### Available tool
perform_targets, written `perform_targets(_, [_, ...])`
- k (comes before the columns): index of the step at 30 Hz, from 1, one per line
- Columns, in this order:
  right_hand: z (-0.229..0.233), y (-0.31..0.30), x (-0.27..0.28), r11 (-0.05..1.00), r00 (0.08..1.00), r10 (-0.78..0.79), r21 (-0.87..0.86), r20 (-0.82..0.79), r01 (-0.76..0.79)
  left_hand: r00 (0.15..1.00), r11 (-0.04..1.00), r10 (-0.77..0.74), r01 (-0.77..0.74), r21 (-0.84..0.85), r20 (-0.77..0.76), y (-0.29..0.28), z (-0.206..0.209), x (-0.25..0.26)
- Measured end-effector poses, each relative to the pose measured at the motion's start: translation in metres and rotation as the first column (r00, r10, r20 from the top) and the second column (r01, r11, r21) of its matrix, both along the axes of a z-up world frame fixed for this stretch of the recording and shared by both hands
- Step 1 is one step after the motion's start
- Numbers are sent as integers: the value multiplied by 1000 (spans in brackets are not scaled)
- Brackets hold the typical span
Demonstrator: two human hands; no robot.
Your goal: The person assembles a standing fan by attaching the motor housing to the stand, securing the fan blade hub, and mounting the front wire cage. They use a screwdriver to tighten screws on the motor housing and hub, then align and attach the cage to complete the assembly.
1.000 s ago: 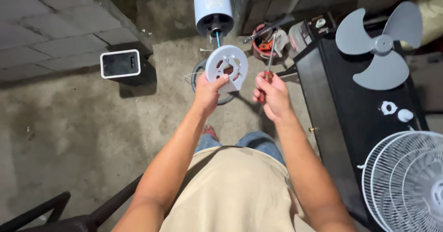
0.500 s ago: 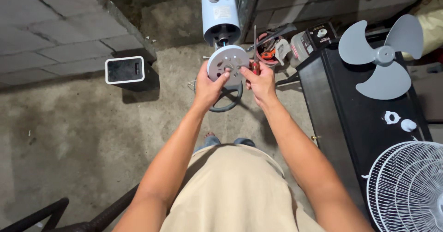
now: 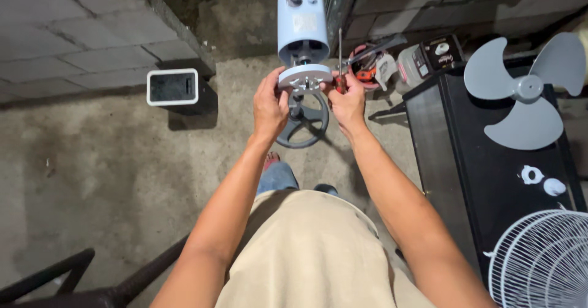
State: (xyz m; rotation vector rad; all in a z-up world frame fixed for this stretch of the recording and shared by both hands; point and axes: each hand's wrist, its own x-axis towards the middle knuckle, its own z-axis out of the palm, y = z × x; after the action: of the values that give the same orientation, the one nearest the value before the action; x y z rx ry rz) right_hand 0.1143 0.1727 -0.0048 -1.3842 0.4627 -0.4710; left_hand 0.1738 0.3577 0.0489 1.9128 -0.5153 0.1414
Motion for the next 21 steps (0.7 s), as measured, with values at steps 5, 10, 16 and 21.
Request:
perform_targets(5, [1, -1, 19, 998, 997, -61, 13, -44, 62, 1000, 997, -27, 27, -71, -6, -4, 6, 24])
perform_targets(10, [-6, -4, 31, 994, 994, -104, -29, 14, 105, 998, 992, -49, 45, -119, -36, -7, 9, 44])
perform_targets(16, [-2, 5, 42, 957, 973, -209, -184, 98, 224, 999, 997, -43, 45, -69, 29, -8, 19, 55])
perform_targets(21, [7, 9, 45, 951, 964, -264, -165, 3, 261, 997, 998, -55, 57, -30, 56, -9, 22, 59])
